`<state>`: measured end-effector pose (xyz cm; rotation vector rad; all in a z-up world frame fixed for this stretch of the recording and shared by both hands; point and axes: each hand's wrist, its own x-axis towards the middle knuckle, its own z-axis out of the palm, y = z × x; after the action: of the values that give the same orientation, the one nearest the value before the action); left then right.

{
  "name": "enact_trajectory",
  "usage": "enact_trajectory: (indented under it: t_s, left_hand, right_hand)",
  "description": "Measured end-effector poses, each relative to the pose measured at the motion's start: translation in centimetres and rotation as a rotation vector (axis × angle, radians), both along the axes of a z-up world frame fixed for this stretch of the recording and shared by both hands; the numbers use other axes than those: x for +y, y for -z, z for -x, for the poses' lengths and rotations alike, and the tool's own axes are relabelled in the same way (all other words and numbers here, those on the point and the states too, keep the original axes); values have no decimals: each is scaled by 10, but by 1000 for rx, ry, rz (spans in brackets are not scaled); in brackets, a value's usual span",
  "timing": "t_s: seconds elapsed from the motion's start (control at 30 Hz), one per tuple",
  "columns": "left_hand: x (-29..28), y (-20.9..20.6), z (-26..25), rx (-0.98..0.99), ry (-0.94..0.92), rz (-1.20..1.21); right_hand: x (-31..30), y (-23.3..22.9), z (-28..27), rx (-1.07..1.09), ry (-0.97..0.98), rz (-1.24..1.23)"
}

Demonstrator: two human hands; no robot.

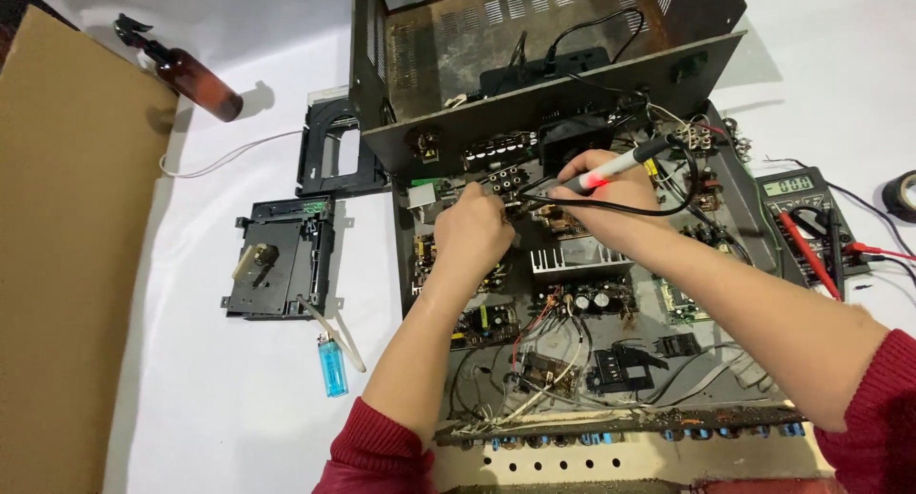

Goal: A person uses a soldering iron to repair or modify components on a large circuit board within an electronic device housing.

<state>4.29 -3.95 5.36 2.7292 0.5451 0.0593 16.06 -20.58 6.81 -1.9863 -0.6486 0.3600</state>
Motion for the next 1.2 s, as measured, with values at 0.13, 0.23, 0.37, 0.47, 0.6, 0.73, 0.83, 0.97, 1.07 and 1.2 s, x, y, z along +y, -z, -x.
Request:
enact_trajectory:
  t_s: [0.13, 0.23, 0.37, 0.47, 0.6, 0.73, 0.83, 0.97, 1.07, 1.2]
  left_hand:
    - [-2, -5, 3, -1, -16, 30]
    - [-1, -4, 4, -14, -28, 45]
    - [1, 4, 6, -56, -29, 62]
    - [5, 18, 3, -79, -23, 94]
    - [2, 14, 2, -118, -26, 92]
    - [1, 17, 0, -108, -22, 33]
    - [3, 23, -3, -123, -17, 29]
    - [5, 33, -8, -129, -24, 1]
    - [6, 33, -8, -131, -22, 27]
    - [5, 31, -8, -109, -22, 19]
  right_hand:
    - [0, 4, 1, -117, -39, -29]
    - [0, 12, -1, -169, -62, -41]
    - [-1, 18, -4, -187, -112, -79]
    - [-1, 16, -1, -210, -126, -101]
    - [0, 18, -2, -219, -131, -113]
    - [0, 18, -3, -223, -141, -89]
    - [1, 19, -2, -215, -132, -97]
    - [1, 21, -3, -227, -134, -102]
    - [2, 18, -1, -214, -143, -88]
    - [3, 22, -3, -237, -147, -90]
